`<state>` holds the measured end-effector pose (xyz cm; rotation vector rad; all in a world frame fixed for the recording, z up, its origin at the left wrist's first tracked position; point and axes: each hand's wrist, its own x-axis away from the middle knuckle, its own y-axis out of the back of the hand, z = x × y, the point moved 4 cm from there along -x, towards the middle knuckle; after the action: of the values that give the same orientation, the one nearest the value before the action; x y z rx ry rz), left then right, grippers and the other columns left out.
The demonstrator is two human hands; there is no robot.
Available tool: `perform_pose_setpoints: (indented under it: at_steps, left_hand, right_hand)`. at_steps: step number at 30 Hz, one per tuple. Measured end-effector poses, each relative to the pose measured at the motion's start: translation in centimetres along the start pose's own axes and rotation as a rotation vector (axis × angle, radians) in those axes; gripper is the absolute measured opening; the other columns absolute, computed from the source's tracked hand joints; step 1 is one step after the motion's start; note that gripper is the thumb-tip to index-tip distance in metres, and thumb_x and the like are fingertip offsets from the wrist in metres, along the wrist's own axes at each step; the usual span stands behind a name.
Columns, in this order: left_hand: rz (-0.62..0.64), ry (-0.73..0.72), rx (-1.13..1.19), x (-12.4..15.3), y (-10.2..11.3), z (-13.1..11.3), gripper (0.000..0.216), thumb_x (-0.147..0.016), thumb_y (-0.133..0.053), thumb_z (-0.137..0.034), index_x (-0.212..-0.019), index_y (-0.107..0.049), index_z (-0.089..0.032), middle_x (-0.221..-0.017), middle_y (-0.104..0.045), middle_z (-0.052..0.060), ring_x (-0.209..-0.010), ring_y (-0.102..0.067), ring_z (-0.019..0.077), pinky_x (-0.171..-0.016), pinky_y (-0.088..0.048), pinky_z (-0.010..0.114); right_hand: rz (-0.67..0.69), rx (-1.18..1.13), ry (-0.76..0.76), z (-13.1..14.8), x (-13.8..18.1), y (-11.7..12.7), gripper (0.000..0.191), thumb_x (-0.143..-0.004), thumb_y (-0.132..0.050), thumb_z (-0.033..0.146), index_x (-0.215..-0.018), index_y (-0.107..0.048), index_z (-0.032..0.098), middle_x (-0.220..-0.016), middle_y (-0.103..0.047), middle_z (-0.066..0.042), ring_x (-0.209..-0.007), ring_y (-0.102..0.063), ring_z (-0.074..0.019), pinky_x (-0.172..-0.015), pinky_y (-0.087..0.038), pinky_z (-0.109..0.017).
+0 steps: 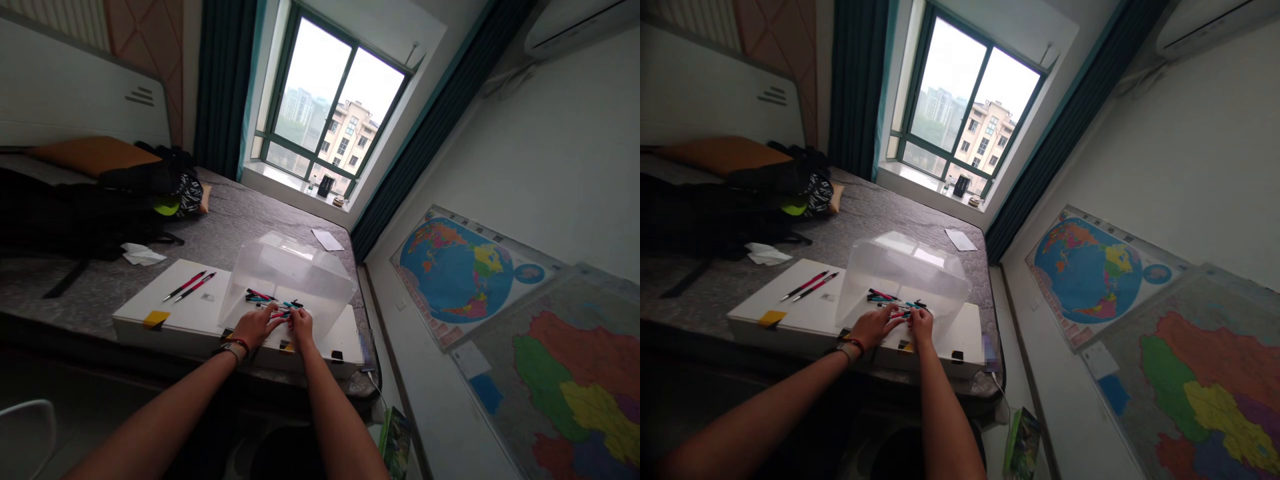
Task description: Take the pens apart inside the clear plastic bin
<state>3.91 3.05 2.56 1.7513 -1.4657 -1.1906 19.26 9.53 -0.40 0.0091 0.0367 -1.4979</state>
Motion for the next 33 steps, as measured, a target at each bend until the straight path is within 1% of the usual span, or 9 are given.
perform_pose_setpoints:
  at_steps: [2,6,13,15,18,20,21,24,33]
  left_hand:
    - [-0.001,-0.012,0.007,0.04,0.16,-0.10,0.047,-0.094,-0.035,-0.061,-0.117,-0.057,-0.027,-0.088,-0.070,0.005,-0.079,-0.065,0.0214,-0.068,-0.040,0.029]
    - [-0.014,-0.085,0.006,0.11,0.34,-0.49,0.042,-0.098,-0.029,-0.054,-0.106,-0.061,-0.029,-0.100,-0.069,0.005,-0.085,-0.064,0.0186,-0.074,-0.040,0.028]
    - [-0.040,-0.097,-0.022,0.16,-0.09,-0.56,0.050,-0.100,-0.023,-0.051,-0.093,-0.065,-0.024,-0.096,-0.068,0.007,-0.084,-0.063,0.0190,-0.076,-0.041,0.030]
    - [-0.041,-0.092,-0.010,0.18,-0.16,-0.50,0.049,-0.100,-0.024,-0.051,-0.097,-0.065,-0.024,-0.096,-0.068,0.008,-0.085,-0.063,0.0198,-0.077,-0.041,0.030]
    - [-0.034,-0.048,0.008,0.21,-0.16,-0.26,0.049,-0.096,-0.033,-0.059,-0.118,-0.059,-0.024,-0.092,-0.069,0.009,-0.082,-0.064,0.0219,-0.075,-0.042,0.031]
    - [-0.031,-0.049,0.013,0.24,-0.14,-0.25,0.052,-0.095,-0.034,-0.060,-0.128,-0.054,-0.025,-0.095,-0.070,0.009,-0.083,-0.064,0.0227,-0.075,-0.042,0.032]
    - [-0.025,-0.065,0.016,0.26,-0.15,-0.31,0.050,-0.096,-0.033,-0.058,-0.128,-0.053,-0.026,-0.099,-0.070,0.010,-0.084,-0.064,0.0225,-0.076,-0.042,0.032]
    - [0.002,-0.107,0.030,0.30,-0.25,-0.54,0.043,-0.099,-0.028,-0.050,-0.120,-0.058,-0.027,-0.106,-0.069,0.009,-0.088,-0.063,0.0208,-0.080,-0.042,0.032]
    - [-0.038,-0.115,-0.048,0.36,-0.20,-0.69,0.048,-0.101,-0.019,-0.047,-0.100,-0.061,-0.023,-0.094,-0.069,0.009,-0.085,-0.063,0.0211,-0.075,-0.041,0.031]
  right_hand:
    - [-0.012,-0.009,0.004,-0.30,-0.13,0.11,0.034,-0.077,-0.061,0.048,-0.060,-0.057,0.019,-0.052,-0.058,0.002,-0.044,-0.044,-0.0104,-0.044,-0.035,-0.023]
    - [-0.031,-0.009,-0.017,-0.57,-0.19,0.21,0.035,-0.077,-0.061,0.048,-0.058,-0.057,0.018,-0.050,-0.057,0.002,-0.042,-0.042,-0.0098,-0.042,-0.033,-0.023]
    - [-0.044,-0.010,0.001,-0.15,-0.07,0.21,0.035,-0.076,-0.062,0.047,-0.056,-0.057,0.019,-0.049,-0.058,0.002,-0.041,-0.042,-0.0100,-0.043,-0.033,-0.023]
    - [-0.044,-0.004,0.006,-0.17,-0.12,0.25,0.035,-0.076,-0.062,0.047,-0.057,-0.057,0.019,-0.050,-0.059,0.002,-0.042,-0.043,-0.0101,-0.043,-0.034,-0.023]
    - [-0.041,-0.005,-0.003,-0.28,-0.20,0.31,0.034,-0.076,-0.061,0.048,-0.058,-0.057,0.019,-0.050,-0.058,0.002,-0.042,-0.044,-0.0104,-0.044,-0.035,-0.023]
    - [-0.039,-0.019,-0.010,-0.30,-0.20,0.31,0.034,-0.076,-0.061,0.047,-0.058,-0.057,0.019,-0.050,-0.058,0.002,-0.043,-0.044,-0.0103,-0.044,-0.035,-0.023]
    - [-0.038,-0.027,-0.010,-0.26,-0.17,0.30,0.034,-0.076,-0.061,0.047,-0.059,-0.057,0.019,-0.050,-0.058,0.002,-0.043,-0.043,-0.0102,-0.043,-0.035,-0.022]
    - [-0.050,-0.032,-0.009,-0.01,-0.01,0.23,0.035,-0.076,-0.062,0.048,-0.057,-0.056,0.019,-0.050,-0.058,0.002,-0.042,-0.042,-0.0095,-0.043,-0.034,-0.022]
    - [-0.047,-0.023,-0.017,0.21,0.13,0.09,0.036,-0.073,-0.064,0.049,-0.056,-0.056,0.018,-0.051,-0.060,0.001,-0.042,-0.042,-0.0093,-0.043,-0.034,-0.022]
